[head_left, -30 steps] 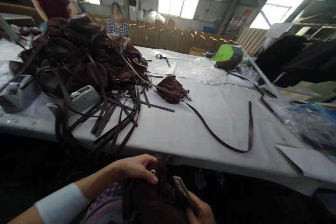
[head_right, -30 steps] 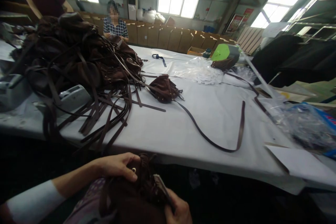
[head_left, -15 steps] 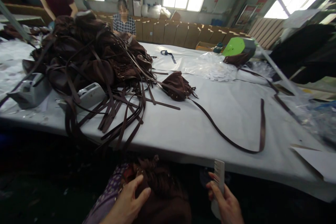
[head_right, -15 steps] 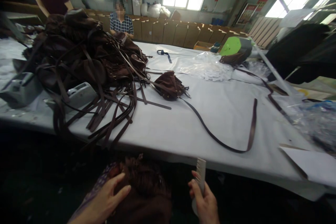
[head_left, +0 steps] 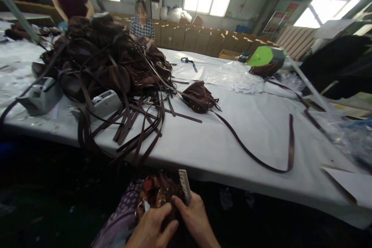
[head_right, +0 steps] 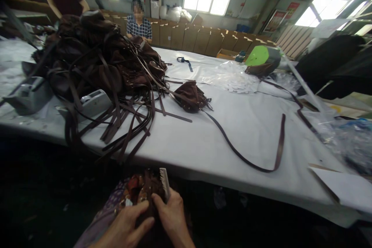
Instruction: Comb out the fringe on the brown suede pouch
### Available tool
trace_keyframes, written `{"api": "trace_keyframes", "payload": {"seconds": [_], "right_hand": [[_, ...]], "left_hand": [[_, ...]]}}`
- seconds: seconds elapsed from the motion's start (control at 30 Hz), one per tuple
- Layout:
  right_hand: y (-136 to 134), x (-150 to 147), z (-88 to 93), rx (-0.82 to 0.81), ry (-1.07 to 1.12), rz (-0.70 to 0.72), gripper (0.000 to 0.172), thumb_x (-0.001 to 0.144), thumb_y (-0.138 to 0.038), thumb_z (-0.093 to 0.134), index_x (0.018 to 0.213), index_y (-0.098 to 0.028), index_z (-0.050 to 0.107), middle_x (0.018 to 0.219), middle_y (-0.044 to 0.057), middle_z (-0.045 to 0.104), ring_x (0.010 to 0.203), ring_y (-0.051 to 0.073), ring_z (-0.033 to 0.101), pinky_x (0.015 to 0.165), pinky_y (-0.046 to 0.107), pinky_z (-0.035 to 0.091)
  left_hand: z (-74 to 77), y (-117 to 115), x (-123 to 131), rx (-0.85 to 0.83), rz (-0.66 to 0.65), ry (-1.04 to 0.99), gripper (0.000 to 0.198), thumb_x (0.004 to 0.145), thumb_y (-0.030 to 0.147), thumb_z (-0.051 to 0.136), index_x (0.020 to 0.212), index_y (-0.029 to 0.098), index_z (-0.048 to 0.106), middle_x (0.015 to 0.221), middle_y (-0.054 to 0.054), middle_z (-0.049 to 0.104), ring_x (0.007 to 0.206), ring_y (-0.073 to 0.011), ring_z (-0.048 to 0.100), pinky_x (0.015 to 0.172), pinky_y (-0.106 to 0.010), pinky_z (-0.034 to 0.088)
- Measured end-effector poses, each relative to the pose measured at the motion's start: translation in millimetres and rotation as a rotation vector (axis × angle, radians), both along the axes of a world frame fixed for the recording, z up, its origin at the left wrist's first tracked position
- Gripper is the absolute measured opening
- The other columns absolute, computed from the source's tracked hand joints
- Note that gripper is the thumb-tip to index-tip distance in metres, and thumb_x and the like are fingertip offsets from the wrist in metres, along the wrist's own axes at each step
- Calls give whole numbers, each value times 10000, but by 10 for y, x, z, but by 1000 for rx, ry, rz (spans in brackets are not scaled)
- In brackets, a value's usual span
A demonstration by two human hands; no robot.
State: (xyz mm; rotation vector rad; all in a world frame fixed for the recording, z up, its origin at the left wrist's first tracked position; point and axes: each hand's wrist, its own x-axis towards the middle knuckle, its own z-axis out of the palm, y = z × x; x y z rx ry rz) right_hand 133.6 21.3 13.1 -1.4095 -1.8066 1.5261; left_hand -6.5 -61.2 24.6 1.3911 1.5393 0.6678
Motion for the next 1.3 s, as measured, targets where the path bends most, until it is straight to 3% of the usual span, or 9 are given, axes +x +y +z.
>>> {"api": "trace_keyframes", "payload": {"seconds": [0.13,0.3,0.47,0.67,0.8,0.9,1.03,1.2,1.3], "right_hand": [[-128,149,-17,-9,41,39,343,776,-514,646,763,-176,703,755,44,663,756,241,591,685,310,471],[-164,460,98,-99,137,-145,404,773,-580,647,719,-180,648,677,12,565,654,187,499,615,293,428],[-203,449,220,-56,155,22,397,827,-584,582,753,-198,642,724,31,577,683,197,507,613,289,411],[-326,475,-10,-254,304,39,481,839,-633,548,830,-159,630,586,6,551,552,141,490,547,263,366],[-326,577,-291,-318,341,-179,580,728,-695,642,958,-168,566,629,6,598,456,108,462,454,236,334],[-315,525,-358,-343,204,-115,661,719,-709,634,1059,-148,547,563,-22,578,415,112,470,415,227,340],[-244,380,-283,-344,125,-48,546,718,-681,645,804,-144,604,465,-32,525,372,103,442,368,216,297],[-164,400,-140,-666,620,-388,417,626,-505,820,777,-192,590,455,-113,363,384,48,259,408,192,250],[-167,507,14,-740,864,-432,387,571,-415,877,652,-195,569,579,-73,403,472,56,289,475,205,308]], "left_hand": [[-123,-14,-90,-10,159,-114,197,883,363,478,963,212,577,982,-59,678,1007,-244,606,897,-315,459],[-180,7,-179,-47,228,-49,217,799,293,542,990,191,527,972,-65,633,909,-234,616,810,-341,505],[-15,333,-344,103,-130,20,968,616,129,637,1470,234,193,1575,-131,111,1404,-298,254,1130,-440,293],[10,790,-362,5,-596,-62,1070,568,334,802,1483,244,256,1444,-114,436,1281,-324,456,1083,-419,376],[-181,748,-270,-61,-499,-16,987,532,317,807,1416,233,377,1330,-117,529,1167,-327,539,1012,-426,445],[-241,628,-212,-16,-395,-68,930,566,244,757,1407,232,362,1307,-104,534,1153,-293,540,1017,-406,441],[-198,541,-159,15,-354,-116,986,580,196,725,1452,220,266,1322,-112,515,1178,-280,520,1026,-387,430],[-195,550,-171,-49,-312,-256,1030,586,181,730,1457,223,183,1167,-53,624,964,-219,636,788,-280,526],[-258,555,-234,-87,-285,-209,740,598,199,718,1284,216,441,1033,-6,665,856,-191,643,677,-229,499]]}}
